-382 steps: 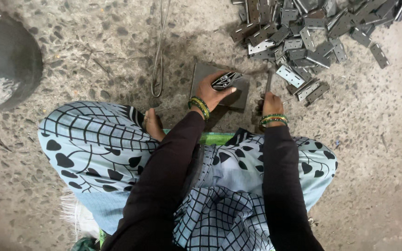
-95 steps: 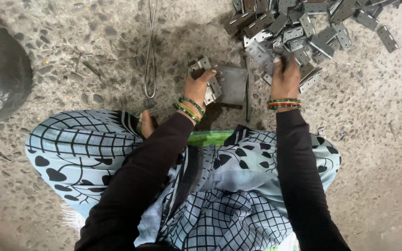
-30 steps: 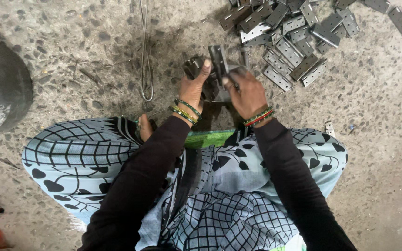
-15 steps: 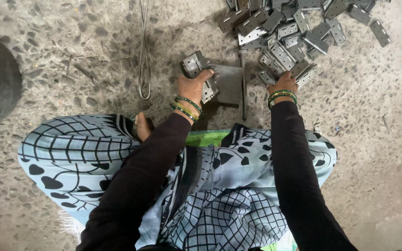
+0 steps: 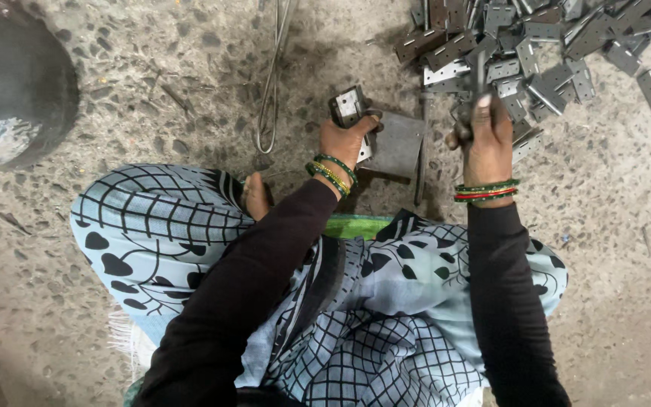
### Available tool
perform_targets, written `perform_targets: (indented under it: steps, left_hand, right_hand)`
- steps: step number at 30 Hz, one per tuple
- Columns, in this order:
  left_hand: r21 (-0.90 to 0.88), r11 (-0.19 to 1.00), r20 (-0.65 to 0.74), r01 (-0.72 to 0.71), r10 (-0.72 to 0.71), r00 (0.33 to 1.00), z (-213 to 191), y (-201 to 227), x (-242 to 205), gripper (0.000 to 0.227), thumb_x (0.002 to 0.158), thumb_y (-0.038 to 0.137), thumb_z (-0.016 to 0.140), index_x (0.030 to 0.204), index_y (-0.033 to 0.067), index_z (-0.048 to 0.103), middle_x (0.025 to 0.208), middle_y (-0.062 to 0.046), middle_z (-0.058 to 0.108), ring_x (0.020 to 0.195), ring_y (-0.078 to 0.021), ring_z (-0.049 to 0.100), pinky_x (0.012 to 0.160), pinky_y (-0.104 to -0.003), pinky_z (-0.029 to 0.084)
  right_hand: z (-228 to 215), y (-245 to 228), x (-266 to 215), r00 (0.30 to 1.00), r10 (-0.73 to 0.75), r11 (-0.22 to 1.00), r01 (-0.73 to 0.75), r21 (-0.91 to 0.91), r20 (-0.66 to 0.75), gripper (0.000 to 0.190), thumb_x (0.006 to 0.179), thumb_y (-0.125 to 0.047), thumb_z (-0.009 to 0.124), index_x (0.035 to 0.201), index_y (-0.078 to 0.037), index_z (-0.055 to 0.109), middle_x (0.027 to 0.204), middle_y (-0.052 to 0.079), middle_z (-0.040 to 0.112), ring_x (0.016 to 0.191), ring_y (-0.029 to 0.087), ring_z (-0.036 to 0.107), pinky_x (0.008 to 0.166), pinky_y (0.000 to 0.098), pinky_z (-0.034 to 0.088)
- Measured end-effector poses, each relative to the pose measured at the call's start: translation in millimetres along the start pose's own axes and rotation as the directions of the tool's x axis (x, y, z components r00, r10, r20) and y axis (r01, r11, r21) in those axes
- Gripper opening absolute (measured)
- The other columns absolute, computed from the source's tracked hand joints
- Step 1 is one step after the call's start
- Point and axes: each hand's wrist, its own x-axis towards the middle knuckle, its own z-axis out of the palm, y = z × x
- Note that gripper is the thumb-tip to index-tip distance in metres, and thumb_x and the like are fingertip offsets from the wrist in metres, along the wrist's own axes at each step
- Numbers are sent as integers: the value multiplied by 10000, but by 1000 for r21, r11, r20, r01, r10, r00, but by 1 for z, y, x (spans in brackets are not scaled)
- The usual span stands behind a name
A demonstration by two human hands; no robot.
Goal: The person sits on the floor and assembles small metal hinges by hand. They pick up hinge plates and pins from a pile, align them on a metal block, and press the pins into place using a hammer. The assembled hinges are placed into a separate pile.
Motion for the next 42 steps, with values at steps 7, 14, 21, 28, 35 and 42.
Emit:
perform_targets:
  steps: [7,14,21,28,35,42]
  left_hand:
    - [-117,990,44,73,-68,997,6,-4,-3,217,734,84,861,901,3,750,807,-70,768,637,-156,714,591,-325,576]
    - [-25,998,68,52,-50,996,8,4,-8,296,739,182,897,933,42,722,845,-55,752,683,-157,691,624,-328,576]
    - [76,993,113,92,-100,989,4,0,-12,499,735,389,908,1034,23,746,996,-66,763,904,-184,706,830,-351,564]
    - [24,920,53,392,-392,918,-2,21,-15,885,557,491,909,1227,-2,609,1336,-243,616,1269,-406,578,1007,-631,468]
    - [44,881,12,471,-472,881,-2,32,-16,989,583,410,929,1316,-132,546,1508,-326,401,1443,-491,340,1069,-786,263]
    - [-37,902,64,431,-428,902,4,26,-15,970,497,464,925,1262,-18,573,1390,-260,554,1339,-432,483,1036,-725,351]
  right_hand:
    - [32,48,-6,953,-300,836,283,-470,42,621,1135,-565,263,1344,-61,559,826,0,554,619,105,474,514,300,429]
    - [14,98,-4,1000,-4,840,7,-543,7,565,1110,-430,477,1266,101,592,1139,269,673,1062,393,643,948,424,473]
    - [44,47,-14,997,-75,768,80,-635,35,432,1060,-316,542,1256,56,637,1078,233,705,970,342,693,880,432,530]
    - [68,8,-35,736,-305,359,677,-642,605,372,1002,-339,621,1108,16,651,1101,245,676,890,351,682,756,447,582]
    - [-25,71,56,997,5,379,-68,-923,-72,359,1014,-363,685,1199,-56,669,1186,215,699,1031,408,688,919,505,558]
    - [-132,190,82,950,-1,113,-309,-944,-311,485,838,-353,820,1136,-11,648,1104,261,701,1085,476,668,844,592,523]
